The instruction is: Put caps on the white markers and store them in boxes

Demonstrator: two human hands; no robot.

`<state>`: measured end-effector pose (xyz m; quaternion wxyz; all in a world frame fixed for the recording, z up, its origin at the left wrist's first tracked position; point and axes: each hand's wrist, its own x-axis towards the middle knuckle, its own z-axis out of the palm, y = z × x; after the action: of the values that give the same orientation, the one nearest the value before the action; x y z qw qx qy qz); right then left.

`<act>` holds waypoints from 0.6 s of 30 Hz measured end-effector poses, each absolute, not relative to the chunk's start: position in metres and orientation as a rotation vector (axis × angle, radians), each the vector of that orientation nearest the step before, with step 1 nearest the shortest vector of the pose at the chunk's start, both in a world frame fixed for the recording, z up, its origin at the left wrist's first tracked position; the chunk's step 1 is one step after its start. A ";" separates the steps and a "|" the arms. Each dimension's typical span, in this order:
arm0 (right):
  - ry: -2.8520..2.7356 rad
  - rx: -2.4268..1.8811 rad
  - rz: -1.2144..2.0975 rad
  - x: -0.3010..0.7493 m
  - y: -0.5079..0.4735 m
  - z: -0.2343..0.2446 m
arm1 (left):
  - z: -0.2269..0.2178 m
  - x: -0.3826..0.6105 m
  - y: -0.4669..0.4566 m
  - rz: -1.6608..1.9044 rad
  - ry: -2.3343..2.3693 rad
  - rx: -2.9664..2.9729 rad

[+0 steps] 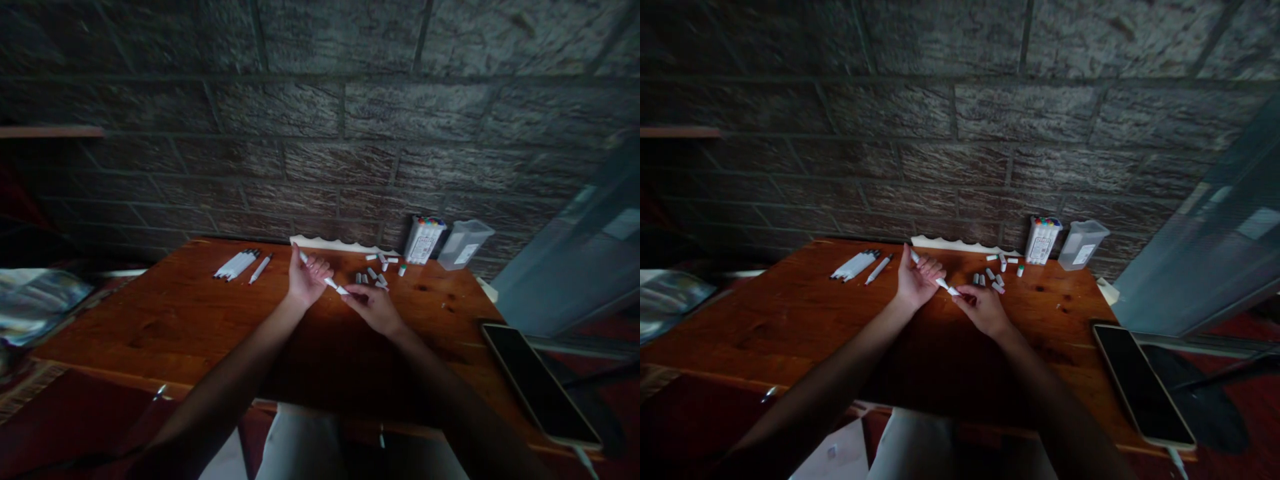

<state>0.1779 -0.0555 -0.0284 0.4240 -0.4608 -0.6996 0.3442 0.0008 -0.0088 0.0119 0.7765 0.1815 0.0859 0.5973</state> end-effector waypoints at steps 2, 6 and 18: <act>-1.742 -1.148 0.875 0.179 -0.056 -0.027 | 0.011 0.006 -0.011 1.267 0.203 0.406; -1.659 -1.118 0.941 0.182 -0.053 -0.029 | 0.005 0.013 -0.008 1.257 0.385 0.535; -0.985 -1.074 1.225 0.203 -0.044 -0.011 | -0.005 0.015 -0.013 1.157 0.738 0.987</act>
<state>0.2026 -0.0441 -0.0109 0.5799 -0.4596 -0.4215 0.5242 0.0149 -0.0128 -0.0054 0.6636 0.4367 0.3264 0.5122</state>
